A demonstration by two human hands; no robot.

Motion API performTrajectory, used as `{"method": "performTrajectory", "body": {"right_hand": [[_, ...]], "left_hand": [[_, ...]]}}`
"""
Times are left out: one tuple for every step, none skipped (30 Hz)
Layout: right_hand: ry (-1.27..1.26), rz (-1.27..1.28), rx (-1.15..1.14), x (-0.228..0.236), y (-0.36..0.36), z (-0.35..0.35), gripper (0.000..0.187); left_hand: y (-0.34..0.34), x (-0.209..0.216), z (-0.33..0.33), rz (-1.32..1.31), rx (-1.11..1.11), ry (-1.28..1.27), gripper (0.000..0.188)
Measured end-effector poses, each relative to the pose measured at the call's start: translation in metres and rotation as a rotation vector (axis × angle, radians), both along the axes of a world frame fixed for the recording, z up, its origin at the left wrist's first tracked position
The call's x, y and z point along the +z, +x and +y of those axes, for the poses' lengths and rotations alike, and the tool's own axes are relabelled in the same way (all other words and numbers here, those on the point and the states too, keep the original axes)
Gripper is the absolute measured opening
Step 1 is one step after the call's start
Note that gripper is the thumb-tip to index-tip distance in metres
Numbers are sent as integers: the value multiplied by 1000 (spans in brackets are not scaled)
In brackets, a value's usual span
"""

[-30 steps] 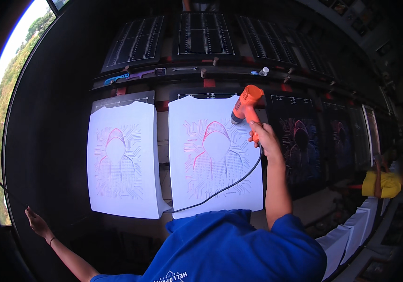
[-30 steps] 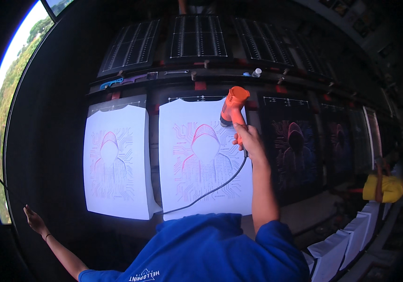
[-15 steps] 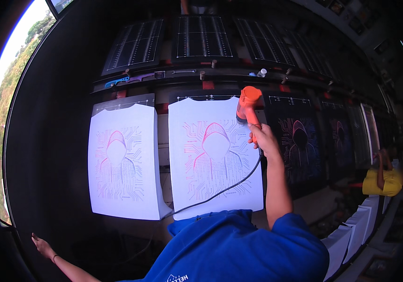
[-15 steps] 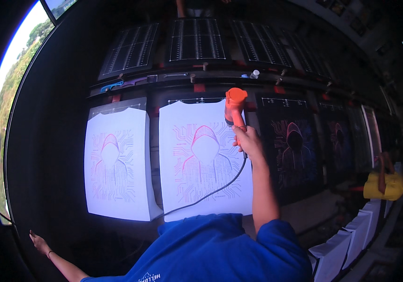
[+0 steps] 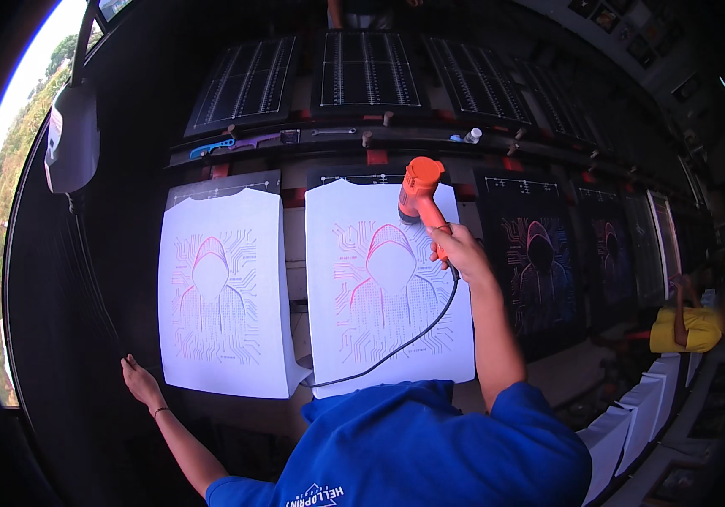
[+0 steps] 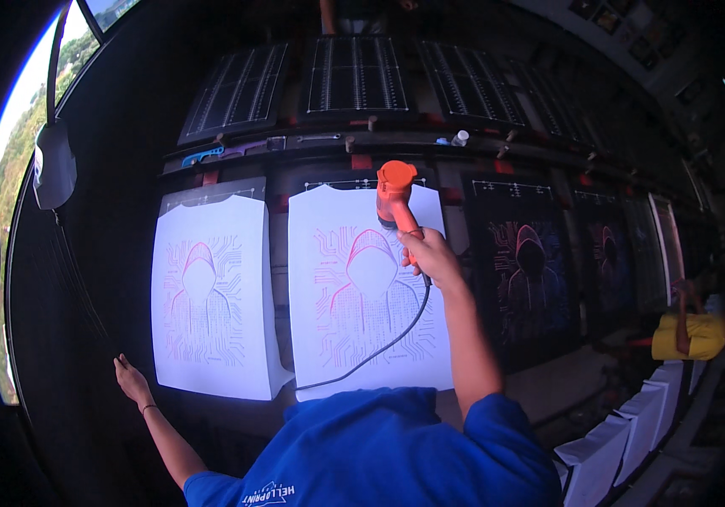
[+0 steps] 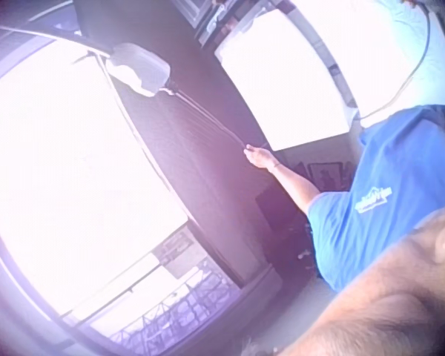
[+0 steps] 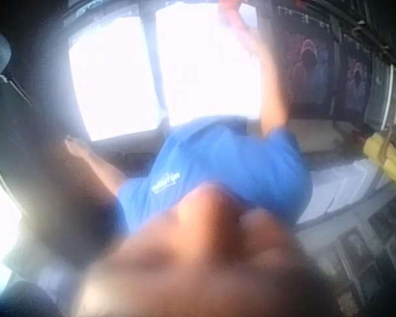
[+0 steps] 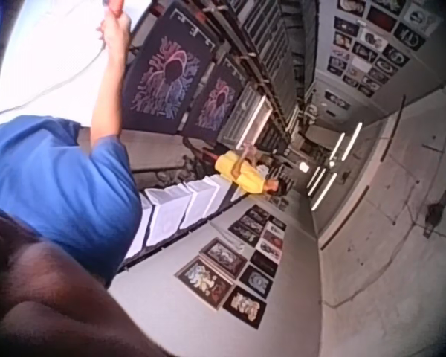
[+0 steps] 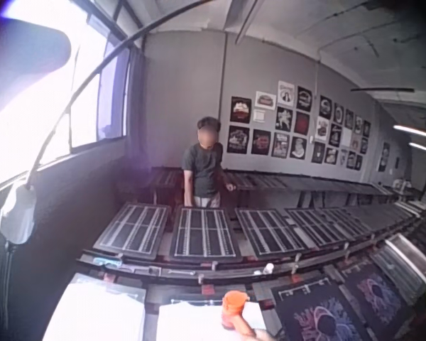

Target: The person uses an orange heat gun to apply heat to printed designs on white and black t-shirts laid out on a workbench. They move the heat gun across the surface of each shirt to cure the print, then flip the shirts over to treat the other side.

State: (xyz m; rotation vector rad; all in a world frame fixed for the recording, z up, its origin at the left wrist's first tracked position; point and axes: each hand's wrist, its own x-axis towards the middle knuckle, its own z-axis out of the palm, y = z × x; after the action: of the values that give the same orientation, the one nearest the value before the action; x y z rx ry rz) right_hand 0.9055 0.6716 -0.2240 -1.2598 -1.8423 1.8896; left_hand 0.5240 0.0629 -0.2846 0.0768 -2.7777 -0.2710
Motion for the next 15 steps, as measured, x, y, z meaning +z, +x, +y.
{"method": "performTrajectory", "body": {"right_hand": [[-8, 7, -3, -3, -1, 3, 36], [-19, 16, -1, -8, -2, 8, 36], [-28, 23, 1, -8, -3, 9, 36], [-8, 11, 13, -8, -5, 6, 36], [13, -4, 22, -4, -8, 1, 36], [35, -17, 30, -3, -10, -2, 36], [9, -13, 18, -2, -7, -1, 36], [-19, -6, 11, 0, -3, 3, 36], [-17, -11, 3, -3, 1, 4, 36], [-16, -17, -5, -7, 5, 6, 36], [4, -37, 5, -5, 6, 2, 36], [22, -53, 19, -2, 7, -2, 36], [39, -69, 32, 1, 8, -5, 36], [17, -48, 22, 2, 12, -5, 35], [-5, -28, 12, 4, 18, -3, 35]], "left_hand": [[8, 0, 21, -40, 2, 66, 42], [11, -7, 29, 12, 5, 59, 36], [13, -14, 32, 3, -25, 64, 35], [14, -21, 34, -7, -55, 71, 33], [15, -26, 38, -19, -88, 79, 32], [24, -21, 52, -54, -71, 117, 27], [30, -24, 61, -26, -111, 138, 28], [36, -26, 67, 5, -145, 158, 28], [42, -29, 72, 35, -183, 177, 29], [47, -34, 76, -7, -165, 175, 26], [50, -40, 78, -16, -165, 163, 25], [54, -46, 78, -20, -162, 147, 23], [58, -51, 78, -25, -160, 131, 22], [61, -52, 79, -14, -197, 146, 22], [62, -55, 78, -4, -198, 145, 22]]}}
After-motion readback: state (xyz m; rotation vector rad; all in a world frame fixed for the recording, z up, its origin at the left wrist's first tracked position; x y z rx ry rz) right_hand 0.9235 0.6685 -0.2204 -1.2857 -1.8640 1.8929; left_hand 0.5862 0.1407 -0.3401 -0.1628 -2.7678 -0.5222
